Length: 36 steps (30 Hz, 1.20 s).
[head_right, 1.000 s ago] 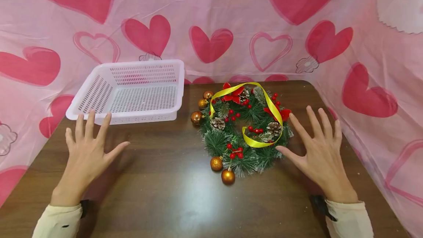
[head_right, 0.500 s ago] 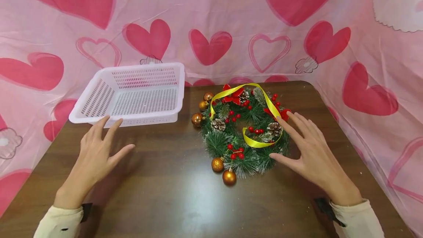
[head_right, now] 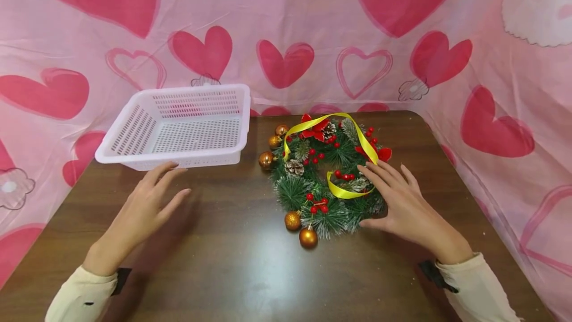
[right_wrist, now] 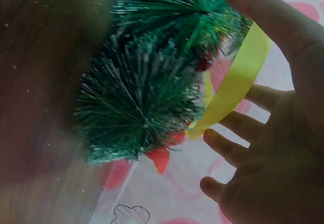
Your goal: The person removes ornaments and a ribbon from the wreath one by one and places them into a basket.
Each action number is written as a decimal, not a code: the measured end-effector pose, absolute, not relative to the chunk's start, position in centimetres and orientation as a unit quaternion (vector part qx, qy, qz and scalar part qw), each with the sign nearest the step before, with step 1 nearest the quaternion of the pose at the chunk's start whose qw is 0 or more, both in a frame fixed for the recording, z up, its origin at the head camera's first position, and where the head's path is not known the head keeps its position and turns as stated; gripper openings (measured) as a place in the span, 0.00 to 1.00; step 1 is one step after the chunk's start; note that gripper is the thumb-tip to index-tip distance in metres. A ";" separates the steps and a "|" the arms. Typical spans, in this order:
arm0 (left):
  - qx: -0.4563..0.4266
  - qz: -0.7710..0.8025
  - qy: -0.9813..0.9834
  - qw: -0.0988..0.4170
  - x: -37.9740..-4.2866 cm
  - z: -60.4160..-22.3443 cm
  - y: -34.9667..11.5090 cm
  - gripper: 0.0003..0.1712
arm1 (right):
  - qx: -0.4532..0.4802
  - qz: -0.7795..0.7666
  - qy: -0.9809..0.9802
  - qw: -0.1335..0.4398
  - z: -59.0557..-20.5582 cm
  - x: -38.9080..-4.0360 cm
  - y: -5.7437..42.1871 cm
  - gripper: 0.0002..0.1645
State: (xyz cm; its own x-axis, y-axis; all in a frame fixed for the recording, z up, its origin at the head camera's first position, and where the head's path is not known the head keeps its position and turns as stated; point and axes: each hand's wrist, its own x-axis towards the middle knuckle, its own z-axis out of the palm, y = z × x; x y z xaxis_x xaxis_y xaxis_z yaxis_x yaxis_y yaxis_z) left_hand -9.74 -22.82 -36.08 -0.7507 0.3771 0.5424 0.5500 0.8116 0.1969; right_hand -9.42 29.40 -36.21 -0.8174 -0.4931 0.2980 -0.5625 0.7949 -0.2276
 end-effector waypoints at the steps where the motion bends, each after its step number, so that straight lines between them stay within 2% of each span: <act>1: -0.257 -0.177 -0.919 0.242 -9.7 -36.0 -22.5 0.29 | 0.282 0.152 -0.941 0.109 -36.4 -9.5 29.3 0.70; 8: -0.287 -0.190 -0.916 0.206 -9.9 -36.1 -20.3 0.27 | 0.287 0.154 -0.940 0.100 -37.4 -9.4 28.9 0.63; 16: -0.333 -0.192 -0.906 0.180 -10.2 -36.6 -16.9 0.22 | 0.313 0.173 -0.925 0.126 -38.0 -9.8 28.7 0.52; 27: -0.407 -0.179 -0.886 0.133 -9.3 -37.0 -10.1 0.23 | 0.313 0.181 -0.920 0.155 -38.2 -9.9 28.5 0.46; 36: -0.438 -0.188 -0.877 0.063 -8.2 -36.7 -6.5 0.13 | 0.294 0.183 -0.926 0.154 -38.2 -9.7 27.9 0.43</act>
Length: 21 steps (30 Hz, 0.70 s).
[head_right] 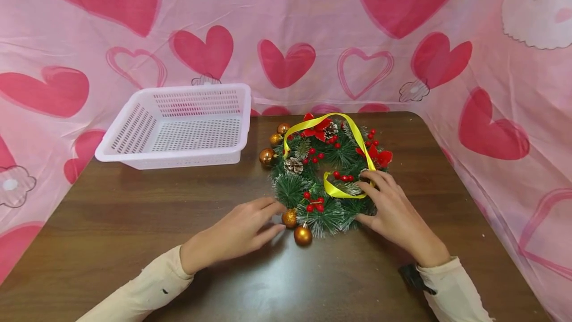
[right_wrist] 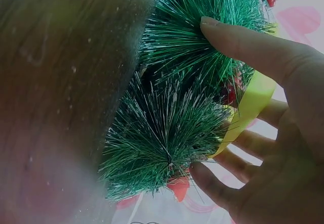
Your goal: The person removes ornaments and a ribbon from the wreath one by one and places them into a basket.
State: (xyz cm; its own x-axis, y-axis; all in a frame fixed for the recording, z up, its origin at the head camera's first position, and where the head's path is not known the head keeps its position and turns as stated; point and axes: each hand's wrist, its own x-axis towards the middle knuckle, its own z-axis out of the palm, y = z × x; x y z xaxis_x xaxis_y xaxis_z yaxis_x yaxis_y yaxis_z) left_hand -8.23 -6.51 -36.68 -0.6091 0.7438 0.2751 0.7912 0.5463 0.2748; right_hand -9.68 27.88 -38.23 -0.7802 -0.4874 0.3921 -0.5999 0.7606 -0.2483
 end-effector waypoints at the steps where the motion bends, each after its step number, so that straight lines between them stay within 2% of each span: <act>1: -0.440 -0.188 -0.876 0.057 -8.1 -36.8 -6.2 0.11 | 0.292 0.182 -0.926 0.154 -38.2 -9.7 27.8 0.43; 14: -0.473 -0.146 -0.868 0.044 -7.8 -36.8 -3.6 0.09 | 0.269 0.184 -0.932 0.161 -38.4 -9.1 27.4 0.43; 21: -0.469 -0.073 -0.873 0.113 -6.7 -37.2 -3.3 0.08 | 0.246 0.182 -0.941 0.147 -38.5 -8.9 26.9 0.42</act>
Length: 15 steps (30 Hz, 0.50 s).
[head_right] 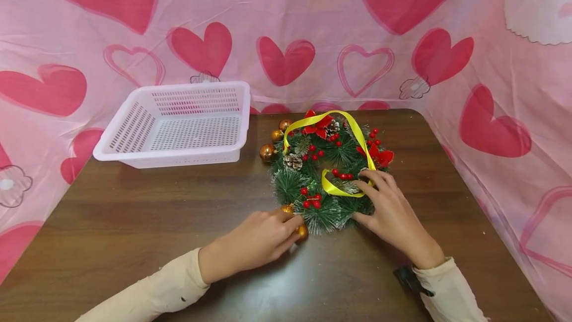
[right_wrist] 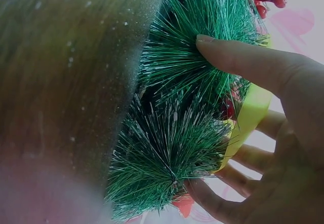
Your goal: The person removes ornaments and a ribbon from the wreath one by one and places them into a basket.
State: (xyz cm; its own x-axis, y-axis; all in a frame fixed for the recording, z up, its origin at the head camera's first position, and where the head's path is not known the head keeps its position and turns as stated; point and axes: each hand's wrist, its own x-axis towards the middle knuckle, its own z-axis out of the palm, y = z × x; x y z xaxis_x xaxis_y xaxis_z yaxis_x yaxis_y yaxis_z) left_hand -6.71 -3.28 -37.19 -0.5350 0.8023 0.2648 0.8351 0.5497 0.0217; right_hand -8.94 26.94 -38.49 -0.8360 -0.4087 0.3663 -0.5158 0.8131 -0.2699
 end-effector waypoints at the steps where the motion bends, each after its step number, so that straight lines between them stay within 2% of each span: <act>1: -0.470 -0.064 -0.871 0.125 -6.5 -37.3 -3.2 0.08 | 0.245 0.183 -0.941 0.147 -38.5 -8.9 26.9 0.42; 4: -0.474 -0.045 -0.865 0.158 -6.2 -37.5 -3.0 0.08 | 0.245 0.185 -0.940 0.148 -38.7 -8.9 27.0 0.42; 7: -0.478 -0.038 -0.861 0.169 -6.0 -38.0 -2.9 0.07 | 0.246 0.187 -0.939 0.148 -38.7 -8.9 27.0 0.42; 15: -0.472 -0.030 -0.870 0.139 -5.9 -38.6 -2.8 0.08 | 0.243 0.191 -0.940 0.142 -38.8 -8.9 27.0 0.42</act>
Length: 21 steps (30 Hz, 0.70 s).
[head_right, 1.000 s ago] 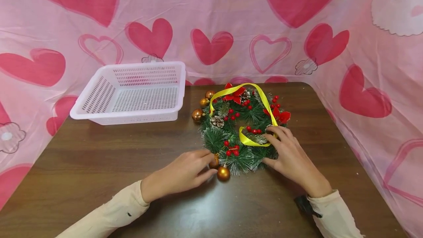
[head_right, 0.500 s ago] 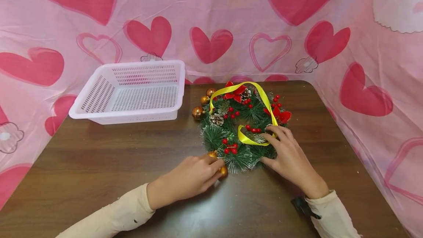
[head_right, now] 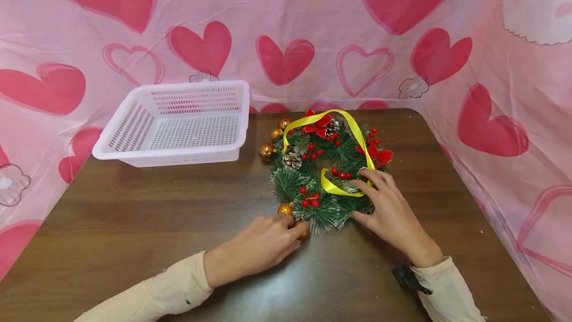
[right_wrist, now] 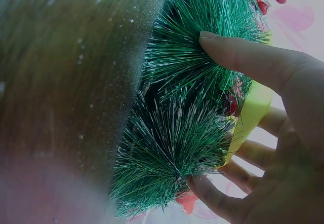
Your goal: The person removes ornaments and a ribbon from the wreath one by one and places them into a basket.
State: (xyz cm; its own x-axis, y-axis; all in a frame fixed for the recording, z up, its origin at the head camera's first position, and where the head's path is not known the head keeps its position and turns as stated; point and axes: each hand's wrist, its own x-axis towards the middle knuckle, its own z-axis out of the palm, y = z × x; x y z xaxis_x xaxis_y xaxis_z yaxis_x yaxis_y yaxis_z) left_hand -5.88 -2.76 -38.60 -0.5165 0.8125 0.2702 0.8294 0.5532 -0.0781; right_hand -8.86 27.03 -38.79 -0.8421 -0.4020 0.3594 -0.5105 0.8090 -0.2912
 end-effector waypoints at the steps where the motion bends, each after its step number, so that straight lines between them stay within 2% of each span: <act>1: -0.471 -0.036 -0.872 0.131 -5.9 -38.6 -2.8 0.08 | 0.242 0.192 -0.941 0.141 -38.8 -8.9 27.0 0.42; 10: -0.473 -0.059 -0.877 0.063 -6.0 -38.7 -2.8 0.15 | 0.241 0.195 -0.941 0.137 -38.8 -8.9 27.1 0.42; 21: -0.484 -0.101 -0.867 0.056 -6.3 -38.0 -3.0 0.12 | 0.243 0.192 -0.941 0.138 -38.8 -9.0 27.2 0.42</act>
State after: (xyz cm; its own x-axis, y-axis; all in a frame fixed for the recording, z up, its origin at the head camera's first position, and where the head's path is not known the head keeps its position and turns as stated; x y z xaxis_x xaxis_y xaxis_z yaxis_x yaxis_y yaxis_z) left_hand -6.27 -3.04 -38.02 -0.5243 0.8288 0.1955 0.8515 0.5101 0.1214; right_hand -9.00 27.16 -38.84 -0.8440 -0.4034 0.3535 -0.5096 0.8087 -0.2939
